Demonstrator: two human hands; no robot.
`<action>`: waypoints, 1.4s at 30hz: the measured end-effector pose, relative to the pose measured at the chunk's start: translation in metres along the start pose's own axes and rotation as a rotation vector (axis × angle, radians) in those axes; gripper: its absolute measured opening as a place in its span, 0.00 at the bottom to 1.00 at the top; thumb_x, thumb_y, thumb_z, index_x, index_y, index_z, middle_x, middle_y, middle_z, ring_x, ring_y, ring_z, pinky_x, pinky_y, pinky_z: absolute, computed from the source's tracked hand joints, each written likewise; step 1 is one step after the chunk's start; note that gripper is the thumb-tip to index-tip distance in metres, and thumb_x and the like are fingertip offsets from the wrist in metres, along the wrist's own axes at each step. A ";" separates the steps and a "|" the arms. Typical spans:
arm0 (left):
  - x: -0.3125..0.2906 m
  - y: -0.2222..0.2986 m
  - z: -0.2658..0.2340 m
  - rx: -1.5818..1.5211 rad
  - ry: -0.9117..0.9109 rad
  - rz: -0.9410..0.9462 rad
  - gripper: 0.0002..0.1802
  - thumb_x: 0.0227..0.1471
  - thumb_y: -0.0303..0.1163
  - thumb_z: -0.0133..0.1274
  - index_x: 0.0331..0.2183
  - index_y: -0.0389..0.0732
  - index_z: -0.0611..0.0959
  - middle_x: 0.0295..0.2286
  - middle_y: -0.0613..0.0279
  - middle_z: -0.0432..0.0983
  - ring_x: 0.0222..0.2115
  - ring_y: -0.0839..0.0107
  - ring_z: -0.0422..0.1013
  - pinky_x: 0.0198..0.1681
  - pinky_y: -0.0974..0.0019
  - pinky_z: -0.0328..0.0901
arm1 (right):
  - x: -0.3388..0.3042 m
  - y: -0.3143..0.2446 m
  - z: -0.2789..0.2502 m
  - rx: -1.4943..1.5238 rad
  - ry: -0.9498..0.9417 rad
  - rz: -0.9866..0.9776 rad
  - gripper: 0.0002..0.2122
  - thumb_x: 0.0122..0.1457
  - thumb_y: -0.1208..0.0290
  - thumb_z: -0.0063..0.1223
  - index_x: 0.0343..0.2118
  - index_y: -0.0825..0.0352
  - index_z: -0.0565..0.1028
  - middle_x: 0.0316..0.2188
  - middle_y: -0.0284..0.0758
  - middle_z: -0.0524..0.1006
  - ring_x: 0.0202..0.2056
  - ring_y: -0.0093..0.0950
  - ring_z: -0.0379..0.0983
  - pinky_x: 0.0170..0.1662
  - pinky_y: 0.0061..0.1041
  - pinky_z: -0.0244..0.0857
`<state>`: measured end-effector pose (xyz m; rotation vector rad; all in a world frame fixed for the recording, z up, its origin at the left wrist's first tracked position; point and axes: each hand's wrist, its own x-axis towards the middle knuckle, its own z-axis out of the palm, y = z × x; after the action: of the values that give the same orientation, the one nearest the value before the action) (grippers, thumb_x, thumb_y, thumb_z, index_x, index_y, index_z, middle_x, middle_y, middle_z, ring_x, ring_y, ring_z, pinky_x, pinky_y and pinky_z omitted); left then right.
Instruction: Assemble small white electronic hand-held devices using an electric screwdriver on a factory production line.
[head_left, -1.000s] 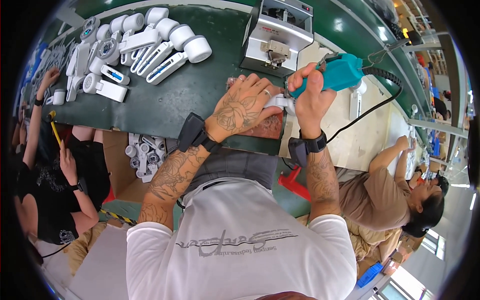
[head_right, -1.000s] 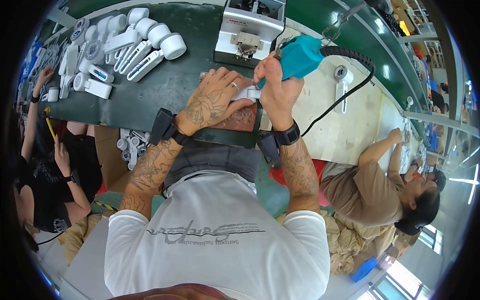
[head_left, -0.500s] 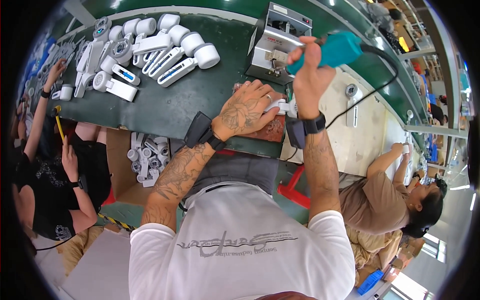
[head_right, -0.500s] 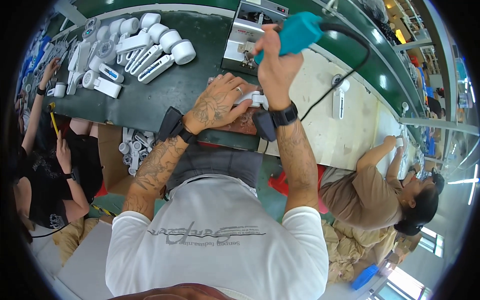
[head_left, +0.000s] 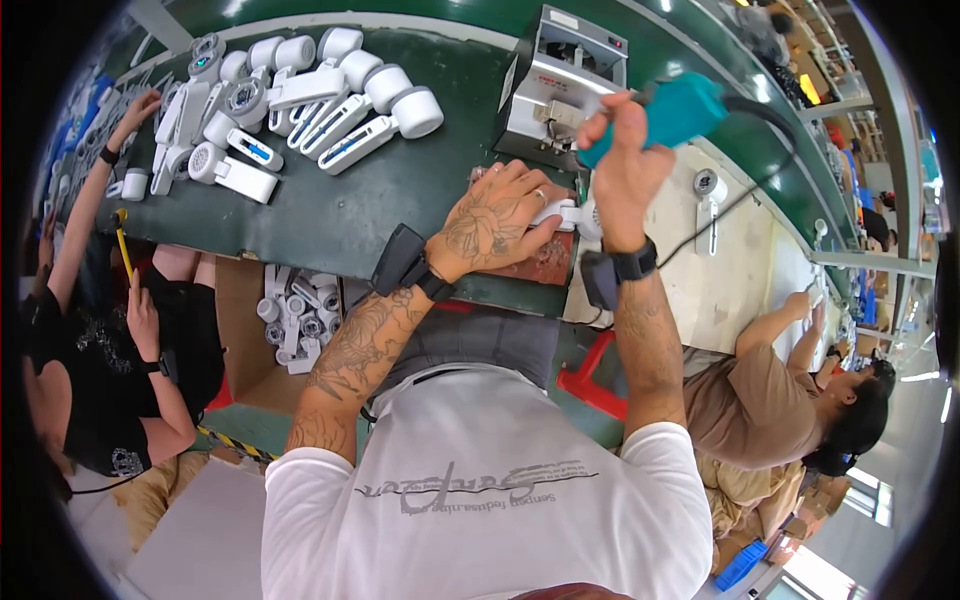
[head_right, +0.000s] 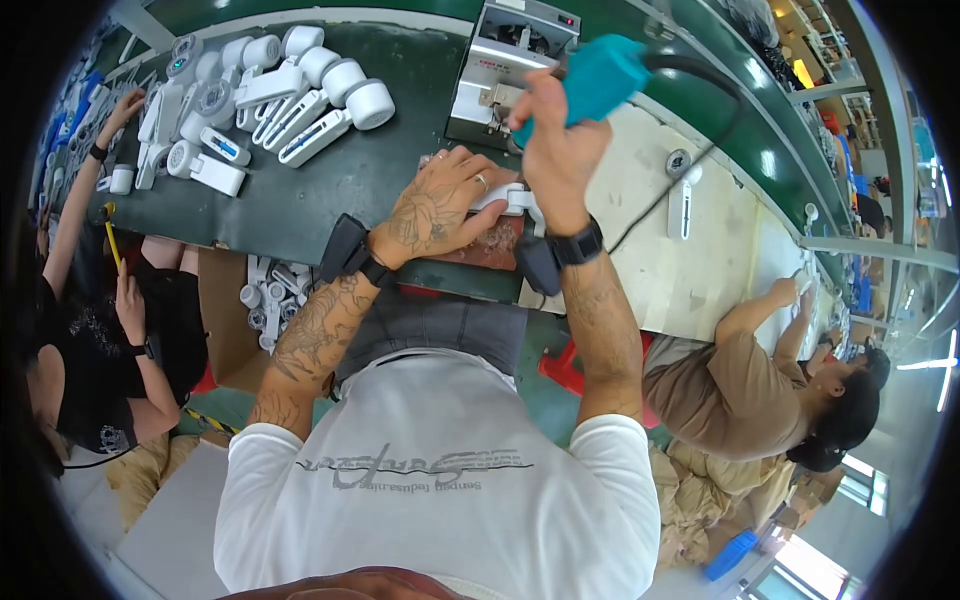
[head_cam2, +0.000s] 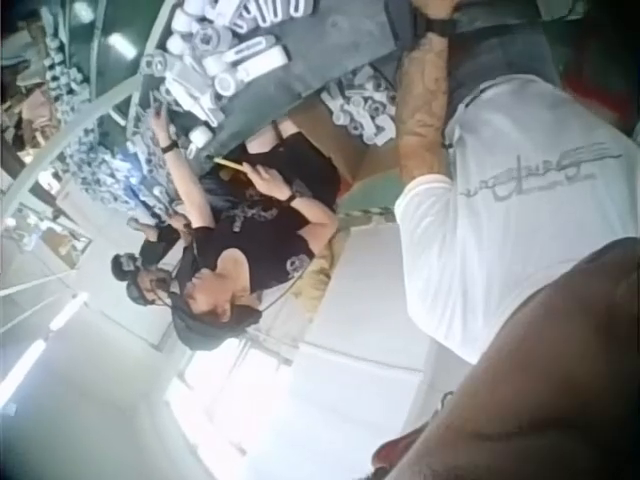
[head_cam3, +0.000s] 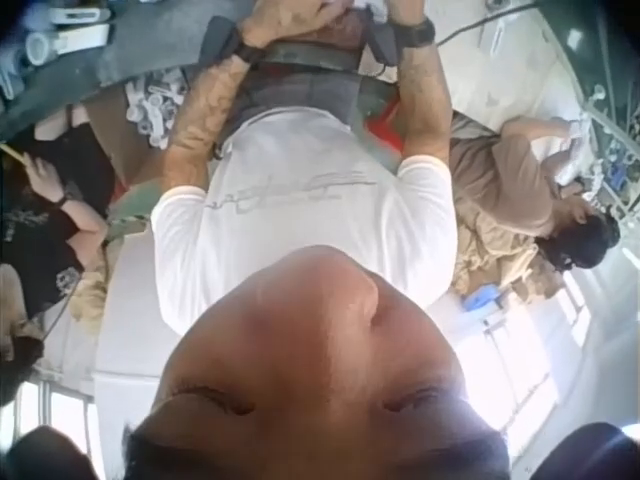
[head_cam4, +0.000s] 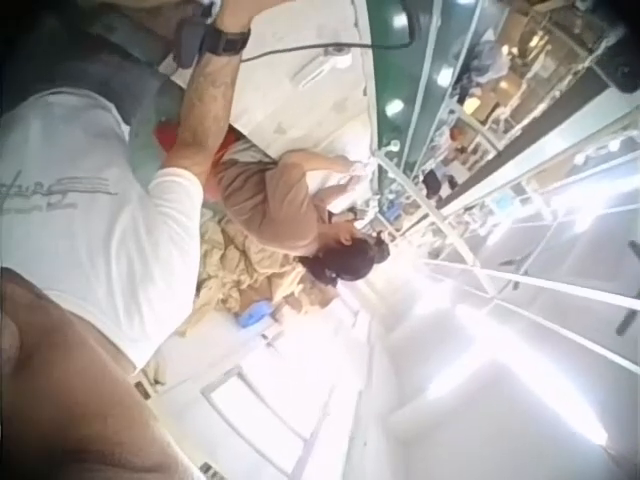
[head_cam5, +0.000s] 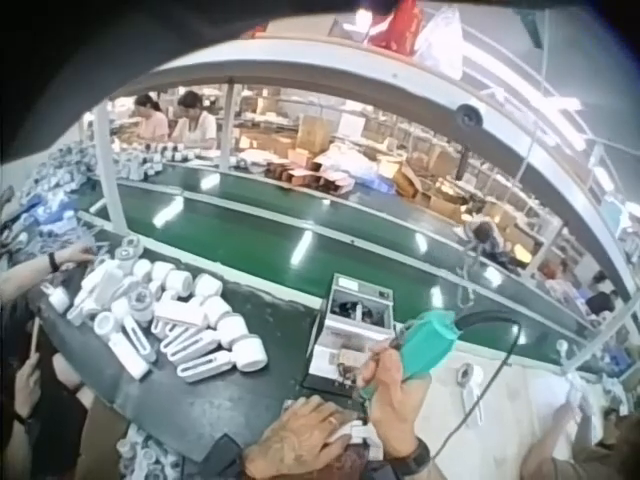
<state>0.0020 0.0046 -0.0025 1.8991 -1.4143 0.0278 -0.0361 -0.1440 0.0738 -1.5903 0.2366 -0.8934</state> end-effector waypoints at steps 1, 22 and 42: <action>0.000 -0.001 0.001 -0.008 -0.006 -0.007 0.20 0.56 0.39 0.55 0.49 0.45 0.82 0.41 0.60 0.76 0.43 0.58 0.69 0.48 0.53 0.64 | -0.008 -0.005 -0.007 0.089 0.044 0.025 0.15 0.69 0.62 0.53 0.39 0.74 0.75 0.21 0.31 0.74 0.23 0.21 0.70 0.26 0.21 0.63; 0.002 0.006 0.002 0.012 -0.022 -0.003 0.18 0.57 0.38 0.54 0.49 0.45 0.83 0.43 0.64 0.75 0.43 0.59 0.68 0.47 0.54 0.63 | -0.059 0.010 -0.047 0.170 -0.046 0.084 0.24 0.64 0.49 0.58 0.37 0.71 0.70 0.22 0.35 0.71 0.23 0.28 0.69 0.29 0.28 0.65; -0.041 0.006 -0.022 -0.096 0.163 0.045 0.20 0.51 0.37 0.66 0.46 0.41 0.83 0.41 0.56 0.80 0.41 0.53 0.76 0.45 0.58 0.71 | -0.100 -0.039 -0.057 0.380 0.006 0.126 0.30 0.61 0.37 0.54 0.41 0.68 0.69 0.21 0.31 0.66 0.23 0.24 0.63 0.28 0.24 0.58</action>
<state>-0.0099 0.0497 -0.0008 1.7453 -1.3249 0.1312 -0.1544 -0.1169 0.0671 -1.2073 0.1582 -0.7915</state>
